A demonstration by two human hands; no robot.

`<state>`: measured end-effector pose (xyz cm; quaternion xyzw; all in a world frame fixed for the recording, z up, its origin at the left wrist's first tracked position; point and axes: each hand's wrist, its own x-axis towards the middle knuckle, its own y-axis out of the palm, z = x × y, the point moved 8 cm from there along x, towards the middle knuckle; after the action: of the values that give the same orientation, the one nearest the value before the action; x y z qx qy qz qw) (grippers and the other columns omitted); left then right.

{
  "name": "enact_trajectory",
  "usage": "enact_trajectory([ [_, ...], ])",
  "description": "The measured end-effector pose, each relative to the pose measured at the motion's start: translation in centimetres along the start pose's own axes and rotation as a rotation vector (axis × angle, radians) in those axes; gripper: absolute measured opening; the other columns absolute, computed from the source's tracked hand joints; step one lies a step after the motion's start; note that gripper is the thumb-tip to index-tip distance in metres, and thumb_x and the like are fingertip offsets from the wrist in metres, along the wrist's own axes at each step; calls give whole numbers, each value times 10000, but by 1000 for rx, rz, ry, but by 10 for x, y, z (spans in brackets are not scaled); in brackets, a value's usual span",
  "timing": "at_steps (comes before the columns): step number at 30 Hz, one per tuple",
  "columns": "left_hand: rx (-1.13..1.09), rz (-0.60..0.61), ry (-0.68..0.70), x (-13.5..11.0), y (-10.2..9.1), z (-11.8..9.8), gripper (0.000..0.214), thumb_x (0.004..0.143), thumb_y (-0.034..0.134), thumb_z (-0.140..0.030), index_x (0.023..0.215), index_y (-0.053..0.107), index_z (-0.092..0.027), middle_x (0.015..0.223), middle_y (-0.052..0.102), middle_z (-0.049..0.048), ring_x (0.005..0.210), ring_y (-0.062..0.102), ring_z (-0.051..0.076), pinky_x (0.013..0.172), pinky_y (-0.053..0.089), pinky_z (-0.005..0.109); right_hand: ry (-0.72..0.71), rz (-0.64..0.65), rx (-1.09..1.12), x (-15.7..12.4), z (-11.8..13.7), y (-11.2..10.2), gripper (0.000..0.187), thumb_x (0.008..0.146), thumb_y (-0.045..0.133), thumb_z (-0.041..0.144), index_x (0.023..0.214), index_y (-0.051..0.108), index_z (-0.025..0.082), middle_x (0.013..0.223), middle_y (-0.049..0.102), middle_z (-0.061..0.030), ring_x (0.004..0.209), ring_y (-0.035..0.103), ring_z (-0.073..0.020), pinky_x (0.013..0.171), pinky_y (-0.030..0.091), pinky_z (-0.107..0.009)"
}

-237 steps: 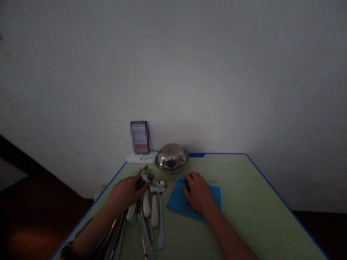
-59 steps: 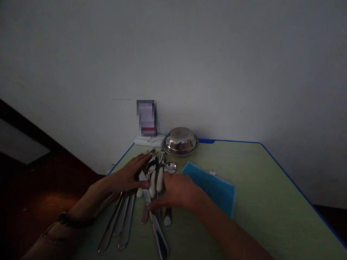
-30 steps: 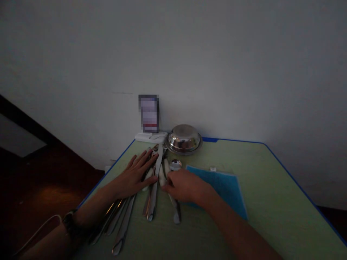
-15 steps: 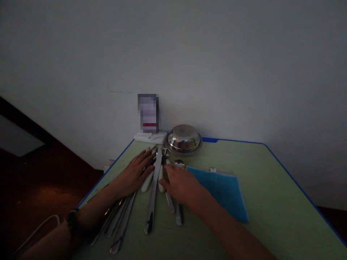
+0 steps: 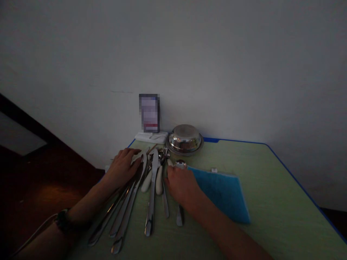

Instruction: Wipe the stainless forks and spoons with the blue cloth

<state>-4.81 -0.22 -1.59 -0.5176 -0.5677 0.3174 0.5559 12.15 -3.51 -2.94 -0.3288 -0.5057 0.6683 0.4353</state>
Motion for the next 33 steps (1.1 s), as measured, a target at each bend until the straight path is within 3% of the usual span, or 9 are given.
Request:
enact_trajectory([
  [6, 13, 70, 38, -2, 11, -6, 422, 860, 360, -439, 1080, 540, -127, 1009, 562, 123, 977, 510, 275, 874, 399, 420, 99, -17, -60, 0, -8, 2, 344, 840, 417, 319, 1105, 471, 106, 907, 649, -160, 795, 632, -273, 621, 438, -354],
  [11, -28, 79, 108, -8, 9, -26, 541, 896, 274, -460, 1351, 269, -167, 1292, 419, 126, 1188, 388, 255, 976, 332, 414, 90, 6, -71, -2, -6, 2, 352, 830, 394, 407, 939, 558, 116, 890, 644, -163, 824, 615, -290, 625, 431, -360],
  [15, -57, 174, 211, -18, 16, -42, 614, 846, 333, -559, 1382, 216, -283, 1440, 263, 58, 1311, 222, 282, 1045, 239, 441, 38, 82, -22, 0, -5, -3, 334, 830, 381, 407, 833, 603, 157, 818, 669, -101, 729, 623, -206, 604, 413, -291],
  [19, -27, 251, 145, -20, 27, -29, 762, 778, 335, -667, 1405, 115, -294, 1490, 88, 78, 1326, 113, 368, 1037, 184, 534, 16, 138, -16, -4, -10, -17, 335, 830, 369, 374, 785, 619, 154, 791, 670, -96, 687, 612, -186, 566, 387, -271],
  [23, 32, 267, 37, -18, 30, -13, 987, 671, 366, -762, 1415, 83, -179, 1473, 20, 180, 1318, 68, 398, 1040, 145, 550, -21, 252, -48, -19, -7, -20, 382, 767, 454, 475, 745, 647, 147, 746, 669, -114, 648, 611, -221, 519, 383, -279],
  [25, 25, 265, 47, -18, 29, -16, 928, 715, 328, -738, 1415, 54, -194, 1477, 7, 160, 1327, 40, 372, 1040, 131, 560, -63, 361, -75, -27, -1, -14, 400, 721, 514, 515, 776, 662, 148, 766, 678, -117, 669, 621, -242, 529, 403, -291],
  [28, -6, 281, 143, -19, 26, -30, 694, 816, 240, -649, 1400, 52, -325, 1491, 22, 58, 1337, -4, 330, 1025, 115, 596, -84, 467, -111, -33, 3, -6, 394, 624, 639, 487, 809, 668, 141, 821, 684, -124, 746, 629, -283, 576, 434, -320],
  [30, -20, 306, 210, -21, 25, -39, 657, 812, 257, -651, 1385, 85, -381, 1491, 53, 33, 1338, -14, 329, 1013, 106, 615, -51, 456, -121, -31, -1, -6, 379, 599, 671, 448, 802, 662, 129, 820, 681, -135, 758, 628, -297, 594, 442, -340],
  [33, -57, 307, 250, -22, 25, -45, 781, 715, 383, -716, 1378, 132, -390, 1488, 78, 45, 1334, -8, 355, 1000, 86, 638, 5, 371, -125, -23, -9, -7, 335, 682, 604, 384, 857, 632, 100, 843, 667, -168, 772, 624, -307, 604, 440, -364],
])
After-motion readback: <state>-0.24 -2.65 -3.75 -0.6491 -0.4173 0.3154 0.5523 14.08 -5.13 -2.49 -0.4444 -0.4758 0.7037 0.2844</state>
